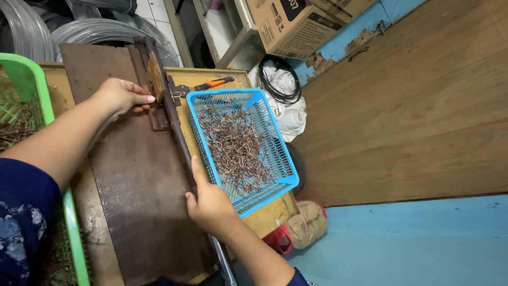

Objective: Sorting and processing small metal pins from a large green basket into a smaller blue basket using a manual jig.

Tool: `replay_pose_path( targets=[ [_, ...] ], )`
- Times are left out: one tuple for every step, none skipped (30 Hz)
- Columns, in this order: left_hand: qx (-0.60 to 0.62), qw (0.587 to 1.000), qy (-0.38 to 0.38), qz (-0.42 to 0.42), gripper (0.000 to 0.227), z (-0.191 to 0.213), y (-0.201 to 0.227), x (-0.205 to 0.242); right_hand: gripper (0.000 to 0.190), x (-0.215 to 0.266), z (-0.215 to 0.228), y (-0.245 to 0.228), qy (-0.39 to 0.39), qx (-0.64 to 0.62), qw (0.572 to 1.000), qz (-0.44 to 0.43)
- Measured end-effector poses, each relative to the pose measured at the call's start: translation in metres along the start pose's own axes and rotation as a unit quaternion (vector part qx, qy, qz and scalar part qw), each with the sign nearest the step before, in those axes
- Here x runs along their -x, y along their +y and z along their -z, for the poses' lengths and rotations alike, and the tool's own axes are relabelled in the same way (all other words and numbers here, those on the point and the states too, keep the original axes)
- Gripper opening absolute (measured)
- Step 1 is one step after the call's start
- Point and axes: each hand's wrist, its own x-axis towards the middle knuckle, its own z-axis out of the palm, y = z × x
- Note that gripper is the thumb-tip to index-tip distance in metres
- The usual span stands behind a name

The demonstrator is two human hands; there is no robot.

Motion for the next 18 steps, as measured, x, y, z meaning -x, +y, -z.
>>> replay_pose_path(
  targets=[
    [0.0,1.0,0.001,-0.001,0.039,0.0,-0.001,-0.003,0.087,-0.001,-0.001,0.0,0.0,0.001,1.0,0.001],
    [0.006,1.0,-0.001,0.002,0.039,-0.001,-0.002,-0.005,0.087,-0.001,-0.002,0.0,0.003,0.003,1.0,-0.001],
    [0.011,1.0,-0.003,0.005,0.038,-0.001,-0.004,-0.007,0.086,-0.001,-0.004,0.001,0.006,0.006,1.0,-0.002],
    [0.01,1.0,-0.003,0.005,0.038,-0.001,-0.005,-0.008,0.086,-0.003,-0.006,0.002,0.006,0.005,1.0,-0.002],
    [0.009,1.0,-0.008,0.009,0.04,-0.001,-0.006,-0.01,0.086,-0.005,-0.009,0.004,0.012,0.004,1.0,-0.002],
    [0.009,1.0,-0.012,0.014,0.042,-0.001,-0.007,-0.01,0.086,-0.007,-0.012,0.005,0.017,0.003,1.0,-0.002],
    [0.009,1.0,-0.012,0.014,0.042,0.001,-0.015,-0.022,0.086,-0.004,-0.01,0.003,0.016,0.003,1.0,-0.002],
    [-0.156,0.986,0.048,0.017,0.06,0.006,-0.021,-0.033,0.086,-0.002,-0.009,0.001,0.023,-0.01,1.0,-0.005],
    [-0.316,0.943,0.106,0.019,0.08,0.011,-0.029,-0.044,0.086,0.0,-0.007,-0.003,0.03,-0.023,0.999,-0.009],
    [-0.315,0.942,0.117,0.018,0.08,-0.009,-0.006,-0.004,0.086,-0.011,-0.019,0.013,0.028,-0.019,0.999,0.001],
    [-0.374,0.881,0.237,-0.163,0.06,-0.039,0.024,0.039,0.086,-0.021,-0.032,0.027,0.082,0.002,0.996,0.041],
    [-0.418,0.771,0.348,-0.332,0.044,-0.075,0.073,0.088,0.086,-0.027,-0.043,0.038,0.135,0.023,0.987,0.083],
    [-0.42,0.766,0.359,-0.329,0.044,-0.089,0.085,0.112,0.086,-0.029,-0.045,0.04,0.132,0.025,0.986,0.094],
    [-0.412,0.756,0.242,-0.447,0.051,-0.107,0.094,0.133,0.083,-0.032,-0.047,0.046,0.144,0.024,0.984,0.103],
    [-0.393,0.724,0.119,-0.554,0.058,-0.126,0.102,0.153,0.079,-0.036,-0.05,0.051,0.156,0.023,0.981,0.112],
    [-0.396,0.724,0.131,-0.55,0.058,-0.138,0.084,0.151,0.079,-0.036,-0.05,0.051,0.151,0.028,0.981,0.122],
    [-0.406,0.717,0.044,-0.566,0.066,-0.149,0.067,0.148,0.065,-0.035,-0.05,0.05,0.16,0.015,0.98,0.118],
    [-0.411,0.706,-0.043,-0.575,0.076,-0.161,0.048,0.145,0.052,-0.033,-0.051,0.051,0.167,0.003,0.98,0.112]
  ],
)
